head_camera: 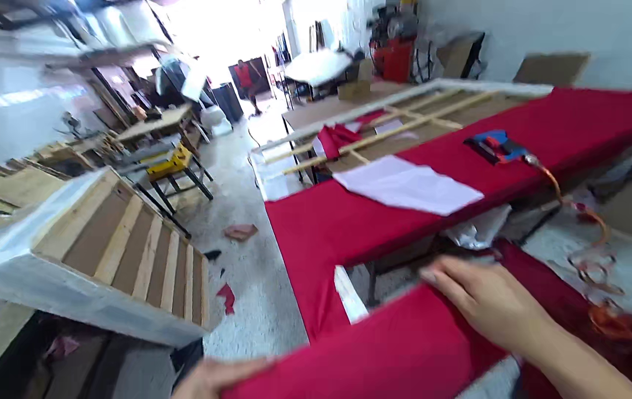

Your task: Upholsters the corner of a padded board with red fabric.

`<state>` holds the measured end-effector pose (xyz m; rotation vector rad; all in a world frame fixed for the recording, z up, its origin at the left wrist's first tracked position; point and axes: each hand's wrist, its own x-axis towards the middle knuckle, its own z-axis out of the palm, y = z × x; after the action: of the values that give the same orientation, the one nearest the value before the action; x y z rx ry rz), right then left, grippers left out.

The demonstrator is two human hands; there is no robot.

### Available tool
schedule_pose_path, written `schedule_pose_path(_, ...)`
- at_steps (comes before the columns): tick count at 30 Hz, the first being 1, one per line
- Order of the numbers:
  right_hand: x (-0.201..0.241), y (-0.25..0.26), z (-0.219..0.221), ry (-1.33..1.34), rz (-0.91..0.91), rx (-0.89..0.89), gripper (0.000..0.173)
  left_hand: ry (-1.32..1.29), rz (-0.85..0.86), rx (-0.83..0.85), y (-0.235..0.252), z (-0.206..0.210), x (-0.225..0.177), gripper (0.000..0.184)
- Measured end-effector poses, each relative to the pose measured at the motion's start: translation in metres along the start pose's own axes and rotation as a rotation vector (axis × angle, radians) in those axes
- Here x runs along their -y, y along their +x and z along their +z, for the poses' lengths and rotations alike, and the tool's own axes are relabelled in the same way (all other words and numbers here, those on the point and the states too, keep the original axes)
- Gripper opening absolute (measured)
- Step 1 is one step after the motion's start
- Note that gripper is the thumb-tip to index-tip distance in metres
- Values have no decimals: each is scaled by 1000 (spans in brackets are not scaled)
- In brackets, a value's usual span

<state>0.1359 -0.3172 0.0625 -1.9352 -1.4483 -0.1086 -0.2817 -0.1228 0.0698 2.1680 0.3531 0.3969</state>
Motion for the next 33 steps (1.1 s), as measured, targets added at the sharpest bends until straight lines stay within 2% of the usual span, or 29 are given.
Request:
schedule_pose_path(3,-34,15,67,174,267,251,35,100,-142,86,35,-14,47,42)
schedule_pose_path(5,-64,26,119,347,416,338,37,138,-294,141,65,-22,75,29)
schedule_pose_path(7,-90,31,167,500,519,364,42,175,-443,162,93,-27,100,19)
schedule_pose_path(10,-115,26,226,761,665,364,43,239,-579,177,124,-29,136,11)
schedule_pose_path(14,-120,15,267,1182,807,337,34,415,-603,186,142,-16,174,8)
schedule_pose_path(16,-120,10,269,1347,800,366,31,579,-524,125,148,1,170,13)
schedule_pose_path(19,-131,4,261,1521,722,490,25,681,-404,-89,178,55,123,38)
schedule_pose_path(21,-139,1,256,1564,716,597,19,614,-365,-160,200,100,97,40)
schedule_pose_path(24,-141,4,263,1513,775,637,16,621,-382,-201,219,145,95,32)
schedule_pose_path(28,-123,4,289,1335,721,680,33,733,-400,-225,231,157,104,25)
schedule_pose_path(30,-107,0,300,1325,726,597,37,749,-401,-211,234,156,106,28)
schedule_pose_path(33,-87,2,311,1446,856,422,36,756,-415,-199,239,150,110,31)
